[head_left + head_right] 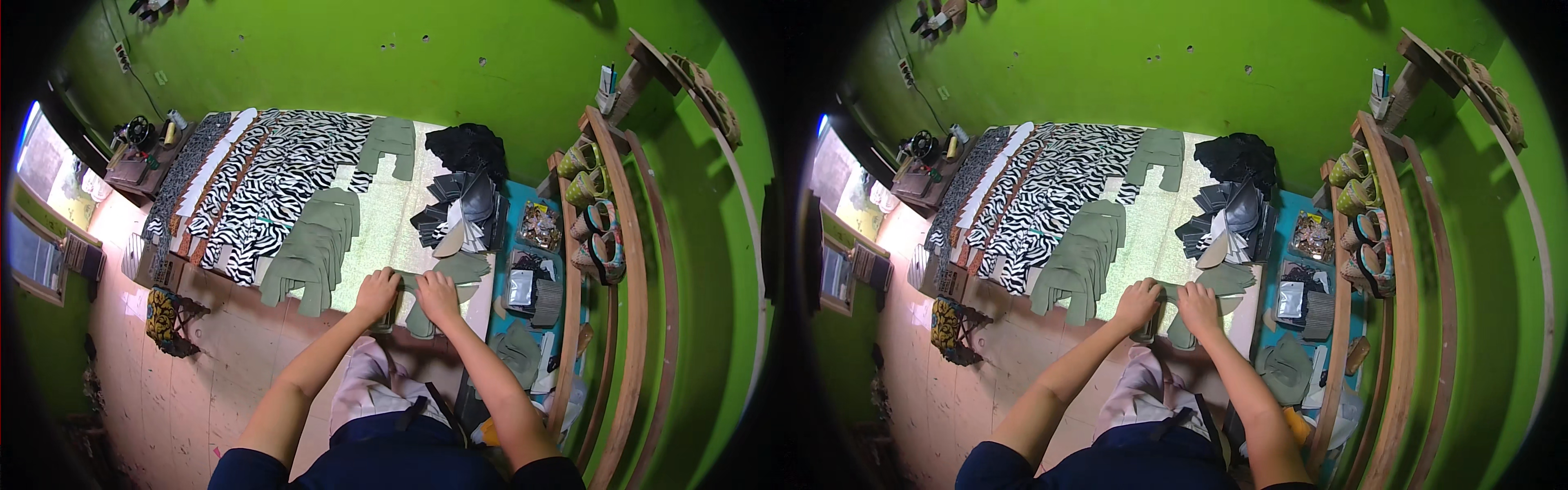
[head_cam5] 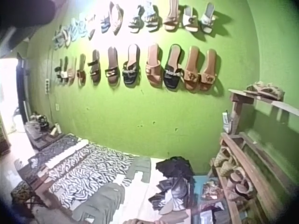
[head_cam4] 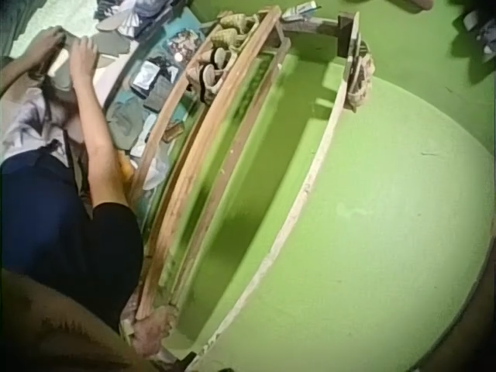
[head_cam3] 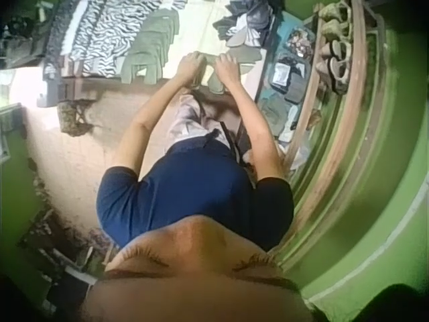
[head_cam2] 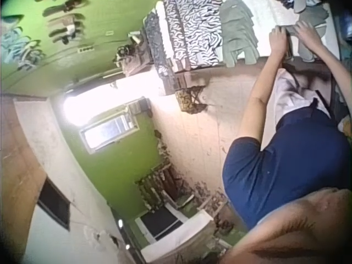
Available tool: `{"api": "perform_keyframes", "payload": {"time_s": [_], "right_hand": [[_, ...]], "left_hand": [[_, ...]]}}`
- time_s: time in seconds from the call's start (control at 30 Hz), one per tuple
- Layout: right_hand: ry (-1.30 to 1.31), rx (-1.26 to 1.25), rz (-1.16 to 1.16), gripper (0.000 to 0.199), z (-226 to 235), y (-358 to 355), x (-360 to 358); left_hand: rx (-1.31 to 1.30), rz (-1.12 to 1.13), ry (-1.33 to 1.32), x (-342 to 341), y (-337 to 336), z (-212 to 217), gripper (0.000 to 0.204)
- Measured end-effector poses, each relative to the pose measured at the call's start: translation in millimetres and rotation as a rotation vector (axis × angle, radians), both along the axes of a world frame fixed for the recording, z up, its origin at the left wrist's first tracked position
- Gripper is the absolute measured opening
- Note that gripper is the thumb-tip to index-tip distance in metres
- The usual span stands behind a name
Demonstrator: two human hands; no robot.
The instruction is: Sorting and stacking green and black fabric shoe upper components on a table.
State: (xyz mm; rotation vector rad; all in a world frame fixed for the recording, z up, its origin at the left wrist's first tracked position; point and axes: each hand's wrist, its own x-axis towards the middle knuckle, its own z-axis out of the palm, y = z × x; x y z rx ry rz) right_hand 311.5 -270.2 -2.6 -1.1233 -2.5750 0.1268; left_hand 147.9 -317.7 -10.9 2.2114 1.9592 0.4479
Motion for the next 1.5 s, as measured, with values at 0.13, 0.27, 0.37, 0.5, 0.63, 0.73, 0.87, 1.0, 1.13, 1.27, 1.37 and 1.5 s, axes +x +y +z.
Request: {"api": "perform_keyframes", "payload": {"time_s": [0.13,0.27,0.37,0.5,0.63,0.73,0.87,1.0,1.13,1.27,1.37,1.5], "right_hand": [[0.051,0.004,-0.044,0.016,-4.7,-0.4,1.6],[0.142,0.108,-0.002,0.007,0.6,0.8,2.0],[0.164,0.121,0.066,0.006,9.9,-1.7,4.7],[0.12,0.051,0.129,0.01,12.6,-6.2,8.3],[0.131,0.063,0.096,0.01,11.0,-0.2,9.7],[0.149,0.099,0.049,0.01,8.9,2.2,5.0],[0.137,0.134,-0.027,0.009,5.6,-8.9,-9.3],[0.097,0.167,0.08,0.013,8.3,-19.3,-22.2],[0.049,0.208,0.108,0.018,3.6,-13.4,-34.9],[0.059,0.228,0.14,0.015,1.4,-9.2,-34.9],[0.014,0.173,0.179,0.013,1.7,-12.0,-30.6],[0.156,0.027,0.31,0.012,9.2,-18.1,-21.2]], "left_hand": [[-0.075,0.068,0.002,2.9,-7.8,5.2,0.044],[-0.063,0.069,0.036,1.1,-13.7,6.2,0.047],[0.023,0.064,0.018,-1.1,-13.9,7.9,0.049],[0.155,-0.013,0.041,-10.9,-8.3,4.2,0.031],[0.011,-0.085,0.103,-18.4,5.7,11.9,0.019],[-0.156,-0.126,-0.074,-26.8,15.3,21.3,0.017],[-0.432,-0.113,-0.583,-54.6,26.3,-1.8,0.02],[-0.606,-0.136,-0.702,-64.7,41.1,-10.2,0.022],[-0.711,-0.194,-0.765,-74.2,58.6,-21.9,0.021],[-0.744,-0.246,-0.675,-69.5,63.5,-17.1,0.022],[-0.678,-0.234,-0.526,-66.8,60.7,-20.1,0.025],[-0.47,-0.185,-0.464,-63.9,55.1,-20.4,0.028]]}}
